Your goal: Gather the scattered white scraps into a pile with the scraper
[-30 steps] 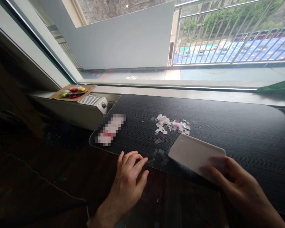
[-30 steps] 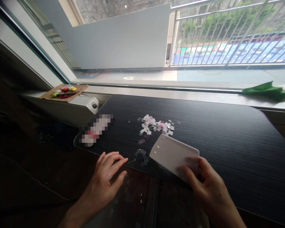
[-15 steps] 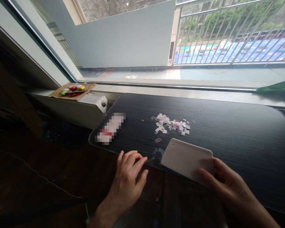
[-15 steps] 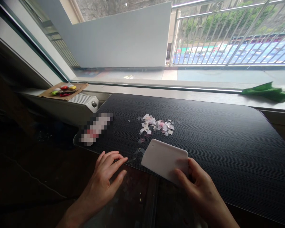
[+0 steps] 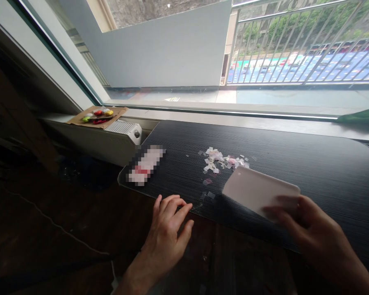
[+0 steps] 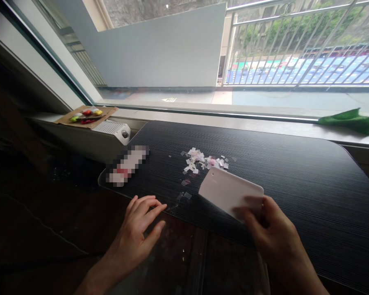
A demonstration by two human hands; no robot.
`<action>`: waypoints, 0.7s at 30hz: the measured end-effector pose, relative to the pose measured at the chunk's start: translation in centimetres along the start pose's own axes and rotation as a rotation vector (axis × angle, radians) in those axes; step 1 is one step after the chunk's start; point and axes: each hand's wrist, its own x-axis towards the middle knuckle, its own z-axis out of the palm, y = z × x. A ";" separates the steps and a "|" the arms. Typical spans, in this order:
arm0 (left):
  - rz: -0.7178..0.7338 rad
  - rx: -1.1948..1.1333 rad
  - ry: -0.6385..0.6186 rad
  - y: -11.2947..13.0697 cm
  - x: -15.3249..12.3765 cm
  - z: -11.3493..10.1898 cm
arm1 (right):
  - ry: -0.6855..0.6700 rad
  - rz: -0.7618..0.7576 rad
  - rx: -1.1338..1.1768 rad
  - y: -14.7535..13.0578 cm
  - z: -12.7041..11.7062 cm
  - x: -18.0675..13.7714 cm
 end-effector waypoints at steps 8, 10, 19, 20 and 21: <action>-0.010 0.007 0.011 -0.1 -0.1 -0.1 | -0.143 0.009 0.180 -0.9 1.5 0.4; -0.009 0.004 0.007 -0.1 -0.1 -0.1 | -0.103 0.014 0.178 -1.0 1.6 1.1; -0.008 0.003 0.004 -0.1 -0.2 0.0 | -0.378 -0.006 0.147 -0.2 1.9 2.4; -0.008 0.003 0.001 -0.1 -0.2 0.0 | -0.372 0.002 0.156 -0.2 1.9 2.2; -0.008 0.003 0.001 -0.1 -0.2 0.0 | -0.350 0.007 0.166 -0.1 1.8 1.9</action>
